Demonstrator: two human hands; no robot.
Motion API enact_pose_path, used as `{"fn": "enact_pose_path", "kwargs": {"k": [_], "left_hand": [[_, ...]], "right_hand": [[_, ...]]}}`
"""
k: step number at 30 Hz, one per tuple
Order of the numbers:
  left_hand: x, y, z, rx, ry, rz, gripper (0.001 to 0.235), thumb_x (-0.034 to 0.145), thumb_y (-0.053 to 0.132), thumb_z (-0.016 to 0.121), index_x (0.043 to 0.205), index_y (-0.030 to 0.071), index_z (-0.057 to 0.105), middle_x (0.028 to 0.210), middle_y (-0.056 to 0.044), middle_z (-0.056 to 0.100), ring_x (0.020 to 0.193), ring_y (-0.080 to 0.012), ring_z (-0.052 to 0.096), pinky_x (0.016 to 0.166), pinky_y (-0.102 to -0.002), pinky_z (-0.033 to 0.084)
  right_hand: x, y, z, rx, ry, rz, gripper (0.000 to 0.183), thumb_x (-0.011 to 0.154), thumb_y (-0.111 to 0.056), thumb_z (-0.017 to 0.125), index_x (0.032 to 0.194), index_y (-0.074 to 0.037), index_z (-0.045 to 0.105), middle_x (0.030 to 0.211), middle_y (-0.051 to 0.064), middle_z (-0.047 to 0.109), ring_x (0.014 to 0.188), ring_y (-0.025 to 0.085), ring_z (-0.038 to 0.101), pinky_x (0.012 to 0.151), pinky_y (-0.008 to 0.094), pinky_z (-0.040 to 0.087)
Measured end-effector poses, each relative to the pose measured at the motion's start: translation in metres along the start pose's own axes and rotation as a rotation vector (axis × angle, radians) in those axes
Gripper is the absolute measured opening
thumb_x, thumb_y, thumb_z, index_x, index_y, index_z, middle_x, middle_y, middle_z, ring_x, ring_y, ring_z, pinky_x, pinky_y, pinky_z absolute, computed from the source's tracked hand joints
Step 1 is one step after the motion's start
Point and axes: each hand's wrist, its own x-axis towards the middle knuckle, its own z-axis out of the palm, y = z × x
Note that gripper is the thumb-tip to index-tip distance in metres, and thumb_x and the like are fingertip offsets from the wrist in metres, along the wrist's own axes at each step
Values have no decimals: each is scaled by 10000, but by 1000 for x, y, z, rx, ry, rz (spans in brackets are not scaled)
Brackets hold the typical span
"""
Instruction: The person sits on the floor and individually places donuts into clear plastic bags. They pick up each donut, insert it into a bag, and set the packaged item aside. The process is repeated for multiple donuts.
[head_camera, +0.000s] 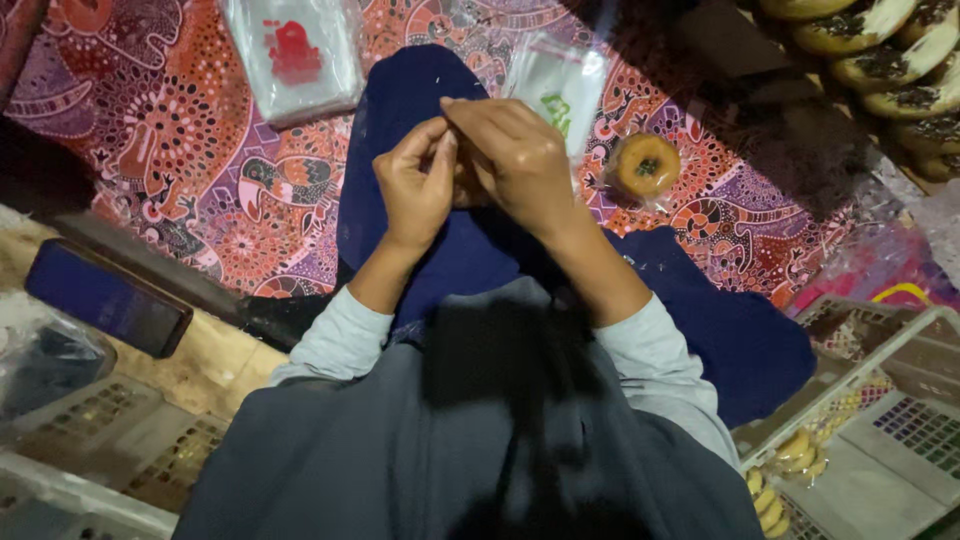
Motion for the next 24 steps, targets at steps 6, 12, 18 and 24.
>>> {"fn": "enact_pose_path", "kwargs": {"k": [6, 12, 18, 24], "left_hand": [[-16, 23, 6, 65, 41, 151, 117, 1027, -2, 643, 1096, -29, 734, 988, -97, 778, 889, -105, 739, 824, -257, 593], [-15, 43, 18, -257, 138, 42, 122, 1052, -7, 624, 1125, -46, 714, 1151, -135, 746, 1126, -215, 706, 1035, -341, 558], [-19, 28, 13, 257, 173, 489, 434, 1089, 296, 535, 1314, -73, 504, 1357, -231, 544, 1340, -324, 497, 1165, -411, 383], [1, -47, -27, -530, -20, -387, 544, 1120, 413, 416, 1371, -27, 616, 1277, -137, 702, 1100, -209, 651, 996, -345, 523]], "right_hand": [[0, 52, -9, 134, 4, 377, 396, 883, 43, 693, 1268, -49, 713, 1090, 139, 741, 947, 265, 761, 853, 349, 607], [-60, 59, -9, 775, -290, 693, 518, 936, -102, 703, 1420, -14, 543, 1322, 140, 668, 1210, 243, 649, 1007, 381, 564], [-96, 46, 48, 1442, -78, 897, 482, 1018, -174, 619, 1445, -40, 440, 1326, 99, 605, 1178, 209, 628, 1016, 366, 524], [-87, 50, 63, 1375, -251, 871, 411, 1066, -272, 604, 1387, -30, 516, 1312, 83, 616, 1165, 179, 608, 1007, 327, 503]]}}
